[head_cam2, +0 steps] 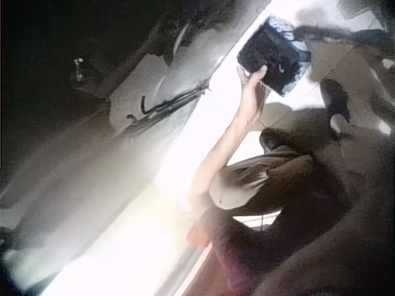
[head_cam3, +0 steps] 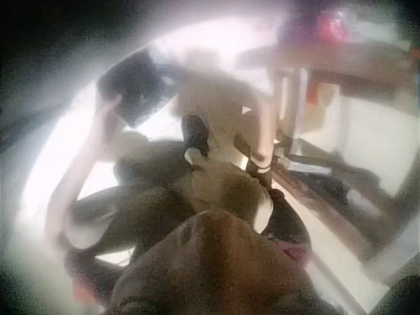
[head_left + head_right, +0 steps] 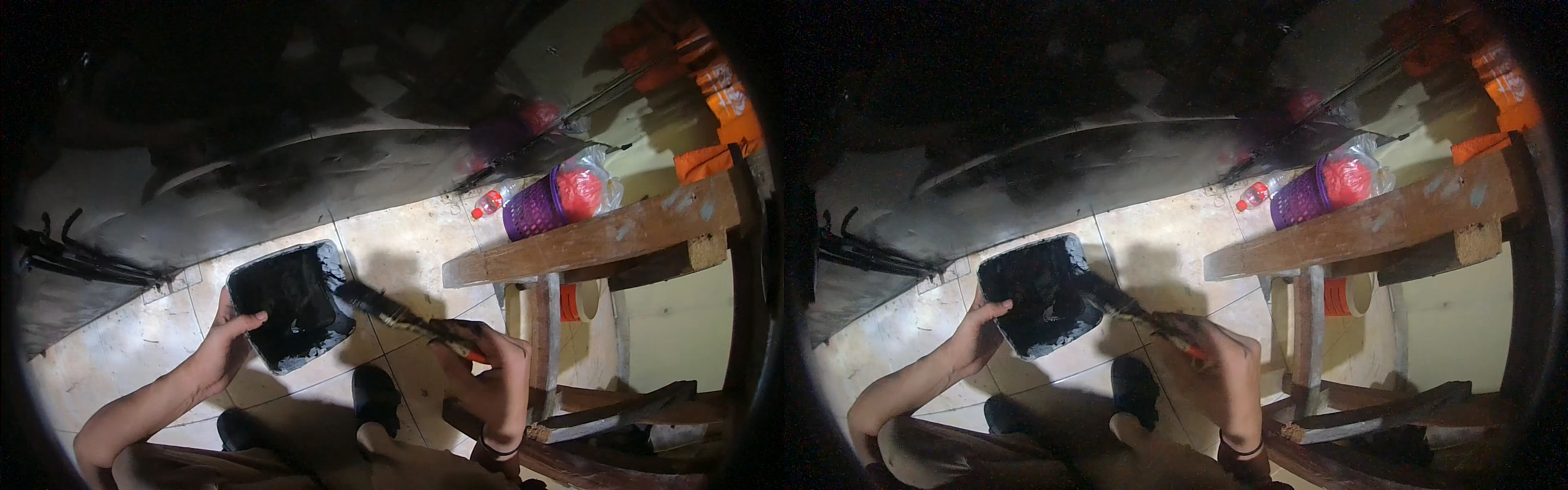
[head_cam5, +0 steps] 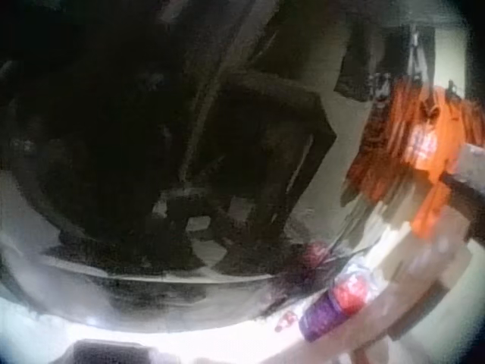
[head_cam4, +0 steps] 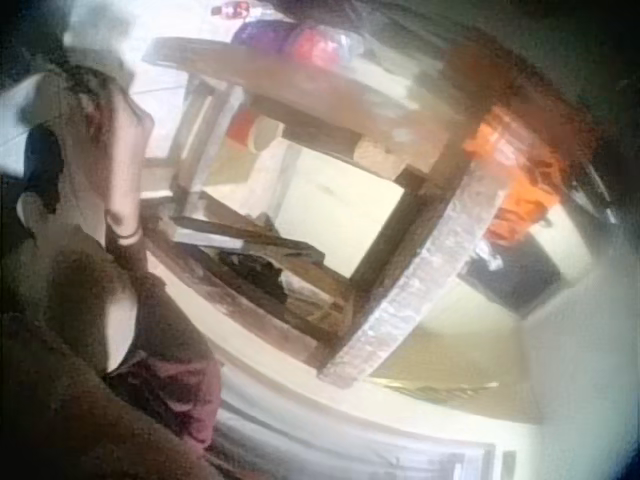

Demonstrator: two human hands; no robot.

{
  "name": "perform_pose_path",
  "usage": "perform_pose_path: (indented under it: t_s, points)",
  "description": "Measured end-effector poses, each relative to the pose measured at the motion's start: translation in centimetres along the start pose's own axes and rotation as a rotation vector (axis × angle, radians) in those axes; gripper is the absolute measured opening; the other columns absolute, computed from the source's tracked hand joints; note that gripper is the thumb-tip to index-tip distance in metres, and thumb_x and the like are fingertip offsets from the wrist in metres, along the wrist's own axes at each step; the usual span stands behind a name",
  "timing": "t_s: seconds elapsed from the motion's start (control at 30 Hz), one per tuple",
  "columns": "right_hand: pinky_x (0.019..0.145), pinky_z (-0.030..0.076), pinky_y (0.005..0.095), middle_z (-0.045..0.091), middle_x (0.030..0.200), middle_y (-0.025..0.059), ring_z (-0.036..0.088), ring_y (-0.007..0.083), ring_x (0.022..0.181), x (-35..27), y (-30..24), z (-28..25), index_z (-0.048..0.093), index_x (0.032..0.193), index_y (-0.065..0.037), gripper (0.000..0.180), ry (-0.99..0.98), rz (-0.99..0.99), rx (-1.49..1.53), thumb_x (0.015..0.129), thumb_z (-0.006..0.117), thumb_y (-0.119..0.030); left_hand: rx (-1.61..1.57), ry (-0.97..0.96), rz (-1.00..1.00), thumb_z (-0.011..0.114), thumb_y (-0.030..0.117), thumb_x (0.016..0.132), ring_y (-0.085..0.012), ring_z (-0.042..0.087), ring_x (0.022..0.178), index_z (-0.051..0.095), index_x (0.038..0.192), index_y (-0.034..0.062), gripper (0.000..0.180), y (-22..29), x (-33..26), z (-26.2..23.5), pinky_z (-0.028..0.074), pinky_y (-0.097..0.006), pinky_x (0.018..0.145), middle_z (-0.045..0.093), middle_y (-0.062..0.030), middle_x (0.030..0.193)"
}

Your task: The person paints a metal gate with black paint using a brush, dipping the brush into a container of paint and applying it to the horizontal and vertical bars of the gate.

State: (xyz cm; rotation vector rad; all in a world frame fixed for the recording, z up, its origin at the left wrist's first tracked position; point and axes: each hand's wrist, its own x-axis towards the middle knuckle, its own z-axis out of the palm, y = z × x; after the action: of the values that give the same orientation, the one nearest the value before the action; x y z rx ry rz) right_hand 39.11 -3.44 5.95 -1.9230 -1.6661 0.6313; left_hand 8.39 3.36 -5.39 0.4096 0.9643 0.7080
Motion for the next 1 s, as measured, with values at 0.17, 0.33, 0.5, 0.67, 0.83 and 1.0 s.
perform_pose_path:
  t_s: [0.17,0.33,0.5,0.67,0.83,1.0]
  points:
    - [0.062,0.054,0.0284,0.076,0.082,0.0125,0.073,0.0176,0.068,1.3,-2.7,1.6,0.075,0.099,0.001,0.023,-0.07,-0.09,-0.022,0.081,0.083,-0.011,0.034,-0.01,-0.035,0.075,0.019,0.087,-0.0279,0.043,0.138,-0.004,0.161,0.0211,0.109,-0.4,1.1,-0.8,0.024,-0.05,0.119,0.051,-0.0118,0.142]
    - [0.053,0.053,0.0321,0.075,0.077,0.0129,0.072,0.0194,0.062,2.2,-4.2,2.5,0.075,0.095,-0.001,0.019,-0.088,-0.201,-0.082,0.083,0.082,-0.014,0.127,-0.03,0.008,0.078,0.026,0.085,-0.0237,0.049,0.127,0.008,0.16,0.0169,0.104,-0.1,1.3,-0.4,0.031,-0.042,0.113,0.058,-0.011,0.126]
    - [0.056,0.054,0.0332,0.073,0.079,0.0114,0.07,0.0205,0.061,2.7,-5.6,3.5,0.075,0.095,-0.002,0.017,-0.163,-0.164,-0.146,0.082,0.081,-0.012,0.129,0.03,-0.001,0.077,0.025,0.085,-0.0209,0.051,0.123,0.022,0.154,0.0199,0.089,0.3,0.6,-0.7,0.032,-0.041,0.111,0.06,-0.0091,0.123]
    - [0.053,0.049,0.0313,0.068,0.08,0.0078,0.066,0.0199,0.061,2.5,-4.0,4.4,0.074,0.098,-0.005,0.016,-0.245,-0.363,-0.275,0.082,0.078,-0.008,0.073,0.048,0.026,0.074,0.017,0.088,-0.0208,0.051,0.125,0.028,0.148,0.0206,0.075,-0.1,-0.3,-0.7,0.03,-0.043,0.114,0.061,-0.008,0.124]
    - [0.058,0.05,0.0382,0.062,0.077,0.0086,0.064,0.0289,0.064,2.5,-3.6,6.2,0.069,0.095,-0.007,0.015,-0.227,-0.455,-0.421,0.085,0.075,-0.017,0.055,0.047,0.026,0.073,0.017,0.089,-0.0213,0.05,0.127,0.028,0.147,0.0202,0.073,0.4,-0.2,-0.4,0.028,-0.043,0.115,0.062,-0.008,0.124]
    - [0.057,0.05,0.0388,0.059,0.082,0.0089,0.063,0.029,0.065,2.4,-2.7,7.1,0.068,0.099,-0.008,0.016,-0.211,-0.483,-0.441,0.085,0.073,-0.014,0.074,0.006,0.014,0.071,0.021,0.088,-0.0255,0.04,0.139,0.019,0.154,0.0218,0.083,0.2,-0.2,-0.4,0.025,-0.05,0.12,0.047,-0.0097,0.142]
